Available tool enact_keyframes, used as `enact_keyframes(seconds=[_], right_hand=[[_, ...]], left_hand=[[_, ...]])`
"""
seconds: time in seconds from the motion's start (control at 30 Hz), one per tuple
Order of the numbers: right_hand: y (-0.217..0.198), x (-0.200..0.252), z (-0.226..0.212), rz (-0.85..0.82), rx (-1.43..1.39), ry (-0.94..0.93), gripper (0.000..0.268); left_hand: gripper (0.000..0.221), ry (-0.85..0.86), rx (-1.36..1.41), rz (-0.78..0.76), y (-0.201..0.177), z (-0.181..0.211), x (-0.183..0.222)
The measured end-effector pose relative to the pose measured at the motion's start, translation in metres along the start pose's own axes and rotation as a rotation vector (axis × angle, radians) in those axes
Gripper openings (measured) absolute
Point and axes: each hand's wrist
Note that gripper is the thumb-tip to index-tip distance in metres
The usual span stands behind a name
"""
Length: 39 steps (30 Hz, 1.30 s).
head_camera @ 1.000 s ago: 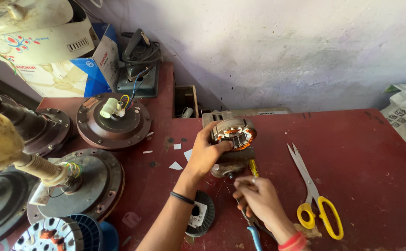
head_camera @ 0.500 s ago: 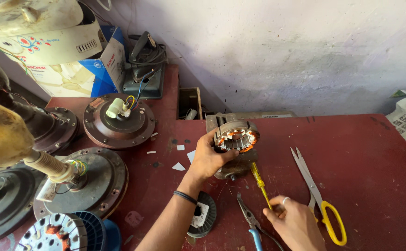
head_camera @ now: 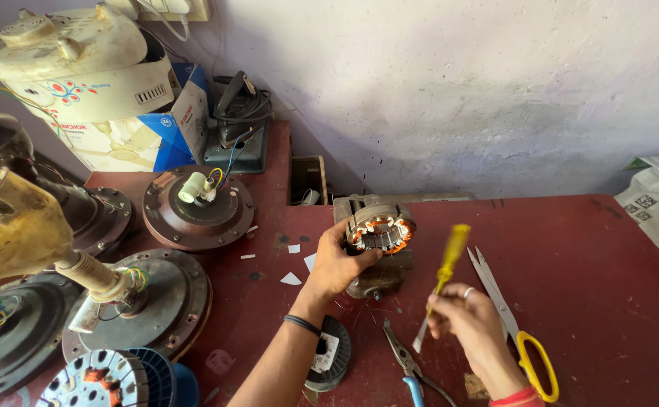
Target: The person repairs an electrical motor stator by inserting white insulating paper into the copper windings and adjusting them with a screwdriver and pliers. The person secures the stator in a bench vise and manipulates the windings to ensure proper alignment.
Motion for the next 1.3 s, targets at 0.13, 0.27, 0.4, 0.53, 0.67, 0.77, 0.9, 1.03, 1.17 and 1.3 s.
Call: enact_keyframes(seconds=[0.13, 0.27, 0.4, 0.53, 0.67, 0.77, 0.9, 1.03, 1.17, 1.3], right_hand=[[0.009, -0.004, 0.004, 0.053, -0.344, -0.173, 0.011], [0.028, -0.001, 0.014, 0.108, -0.419, -0.263, 0.012], [0.039, 0.002, 0.026, 0.192, -0.303, -0.408, 0.014], [0.05, 0.016, 0.04, 0.214, 0.043, -0.806, 0.011], [0.066, 0.034, 0.04, 0.074, 0.279, -1.108, 0.014], [0.077, 0.047, 0.028, -0.009, 0.299, -1.097, 0.016], [0.086, 0.052, 0.009, -0.055, 0.422, -1.013, 0.016], [0.089, 0.049, -0.001, -0.143, 0.574, -0.883, 0.027], [0.098, 0.044, -0.003, -0.192, 0.732, -0.893, 0.023], [0.107, 0.05, -0.006, -0.226, 0.709, -1.028, 0.018]], left_hand=[[0.046, 0.017, -0.002, 0.02, 0.002, -0.002, -0.001], [0.046, 0.032, 0.004, 0.031, 0.002, -0.001, 0.0], [0.046, 0.012, -0.034, 0.049, 0.002, 0.001, 0.001], [0.046, 0.016, -0.026, 0.035, 0.001, 0.002, -0.001], [0.048, -0.024, 0.021, -0.007, -0.002, 0.001, -0.001], [0.047, -0.004, 0.022, -0.012, -0.002, 0.0, 0.0], [0.05, 0.013, 0.039, 0.0, 0.0, -0.001, 0.0], [0.049, 0.014, 0.032, -0.007, -0.001, -0.004, -0.002], [0.049, -0.036, 0.16, -0.037, -0.001, -0.006, -0.003], [0.049, -0.039, 0.212, -0.048, -0.001, -0.007, -0.002]])
Point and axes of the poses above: each hand's wrist, its own x-axis away from the middle knuckle, its own y-axis out of the palm, z = x × y, and after that the axes turned 10 degrees about -x, right-handed
